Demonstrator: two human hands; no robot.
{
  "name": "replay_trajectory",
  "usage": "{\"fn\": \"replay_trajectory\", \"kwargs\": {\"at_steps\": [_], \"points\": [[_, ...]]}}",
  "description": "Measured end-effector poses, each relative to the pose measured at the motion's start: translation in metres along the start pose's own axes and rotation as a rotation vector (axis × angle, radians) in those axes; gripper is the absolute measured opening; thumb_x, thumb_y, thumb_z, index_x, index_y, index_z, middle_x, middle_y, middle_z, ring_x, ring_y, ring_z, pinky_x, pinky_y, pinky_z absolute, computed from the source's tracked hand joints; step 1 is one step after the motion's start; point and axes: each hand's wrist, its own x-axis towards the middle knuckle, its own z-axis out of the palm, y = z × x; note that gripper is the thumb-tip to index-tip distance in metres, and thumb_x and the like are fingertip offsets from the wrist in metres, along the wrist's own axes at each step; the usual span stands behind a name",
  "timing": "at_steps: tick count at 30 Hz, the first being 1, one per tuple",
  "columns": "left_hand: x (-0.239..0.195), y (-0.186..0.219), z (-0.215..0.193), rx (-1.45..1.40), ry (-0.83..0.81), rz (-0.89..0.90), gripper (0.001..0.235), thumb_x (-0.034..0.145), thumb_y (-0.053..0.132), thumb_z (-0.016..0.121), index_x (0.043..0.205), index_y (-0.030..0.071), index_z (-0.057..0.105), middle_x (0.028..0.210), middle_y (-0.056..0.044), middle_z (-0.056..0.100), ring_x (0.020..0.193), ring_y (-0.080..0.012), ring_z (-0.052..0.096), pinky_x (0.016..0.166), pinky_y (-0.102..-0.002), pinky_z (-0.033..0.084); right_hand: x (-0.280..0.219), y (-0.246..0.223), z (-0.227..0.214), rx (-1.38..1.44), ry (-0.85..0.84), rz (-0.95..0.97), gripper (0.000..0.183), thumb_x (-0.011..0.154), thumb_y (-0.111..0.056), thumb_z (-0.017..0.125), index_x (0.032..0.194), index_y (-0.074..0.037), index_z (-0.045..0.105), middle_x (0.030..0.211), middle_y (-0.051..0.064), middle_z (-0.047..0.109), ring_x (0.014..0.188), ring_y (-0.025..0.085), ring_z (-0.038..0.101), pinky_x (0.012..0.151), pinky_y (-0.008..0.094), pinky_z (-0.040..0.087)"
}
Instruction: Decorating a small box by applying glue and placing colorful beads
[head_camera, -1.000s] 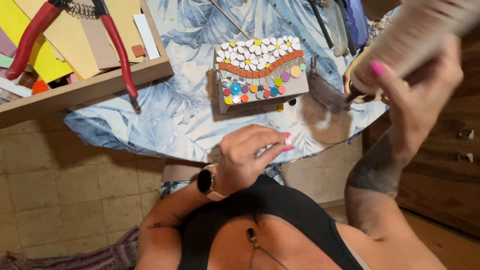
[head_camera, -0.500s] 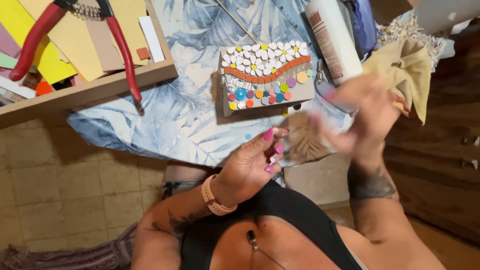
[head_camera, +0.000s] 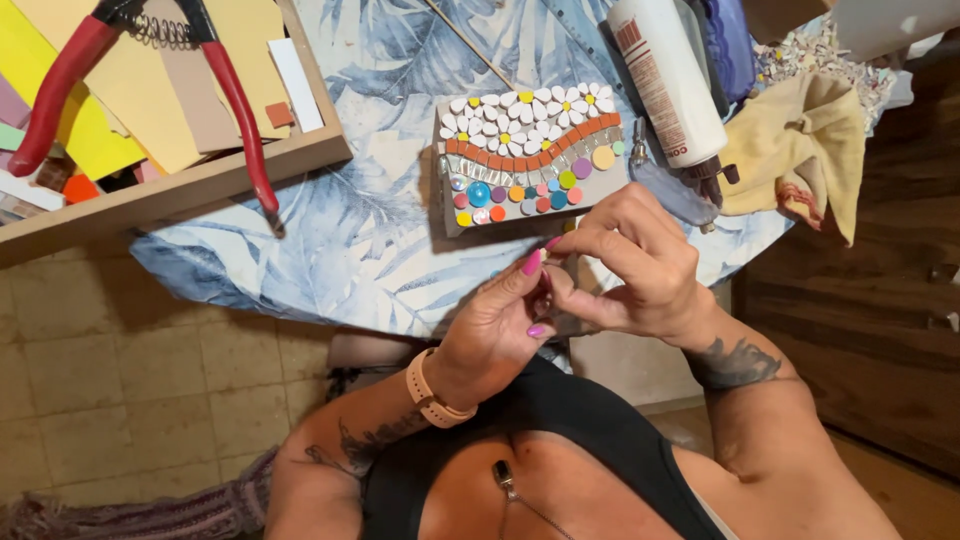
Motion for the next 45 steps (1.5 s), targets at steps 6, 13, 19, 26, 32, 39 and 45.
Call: {"fn": "replay_trajectory", "kwargs": {"at_steps": [6,13,19,26,32,39,45], "points": [[-0.001,0.006,-0.006,0.056,0.023,0.013,0.011,0.087,0.020,0.048,0.088,0.013,0.056,0.075,-0.010,0.050,0.068,-0.0105,0.036,0.049,-0.016,0.022,0.004,0.002,0.002,0.012,-0.013,0.010,0.009,0.067,-0.002,0.069,0.071,-0.001,0.061,0.062,0.010,0.048,0.053,0.024,0.047,0.048,0.033,0.042],[-0.011,0.029,0.013,-0.072,0.009,-0.036,0.016,0.085,0.030,0.051,0.090,0.015,0.054,0.089,-0.003,0.047,0.073,-0.0095,0.032,0.052,-0.017,0.025,0.018,0.009,0.006,0.022,-0.041,-0.004,0.011,0.068,-0.005,0.070,0.071,0.000,0.061,0.063,0.010,0.050,0.055,0.025,0.048,0.051,0.034,0.042],[-0.010,0.034,-0.005,0.074,0.087,0.024,0.014,0.081,0.019,0.054,0.085,0.006,0.054,0.075,-0.007,0.048,0.070,-0.0165,0.040,0.056,-0.023,0.032,0.025,0.019,0.012,-0.062,-0.096,-0.074,0.011,0.072,-0.012,0.067,0.072,-0.002,0.062,0.065,0.011,0.050,0.055,0.026,0.045,0.055,0.036,0.039],[-0.020,0.047,0.017,0.243,0.077,0.196,0.021,0.073,0.005,0.058,0.090,-0.005,0.051,0.065,-0.003,0.038,0.063,-0.0141,0.045,0.061,-0.028,0.045,0.029,0.023,0.014,-0.119,-0.133,-0.090,0.011,0.074,-0.014,0.065,0.073,-0.004,0.062,0.066,0.009,0.050,0.056,0.025,0.044,0.056,0.034,0.036],[-0.009,0.042,-0.006,0.580,-0.042,0.360,0.042,0.080,0.019,0.054,0.112,-0.008,0.048,0.082,-0.015,0.056,0.067,-0.0175,0.056,0.059,-0.025,0.044,0.029,0.021,0.014,-0.160,-0.149,-0.078,0.011,0.074,-0.015,0.064,0.075,-0.004,0.063,0.066,0.008,0.050,0.057,0.024,0.045,0.057,0.033,0.036],[-0.007,0.038,-0.005,0.792,0.097,0.608,0.031,0.081,0.015,0.055,0.103,-0.007,0.056,0.084,-0.017,0.063,0.059,-0.0167,0.059,0.058,-0.029,0.051,0.024,0.021,0.012,-0.140,-0.095,-0.072,0.007,0.072,-0.011,0.065,0.074,-0.005,0.063,0.067,0.007,0.049,0.060,0.024,0.046,0.060,0.035,0.036],[-0.006,0.041,0.003,0.873,0.176,0.671,0.021,0.078,0.012,0.059,0.090,-0.005,0.062,0.068,-0.012,0.063,0.068,-0.0078,0.049,0.063,-0.028,0.049,0.016,0.027,0.013,-0.127,-0.085,-0.141,0.005,0.074,-0.011,0.062,0.071,-0.007,0.064,0.066,0.006,0.048,0.061,0.023,0.046,0.062,0.036,0.036]]}}
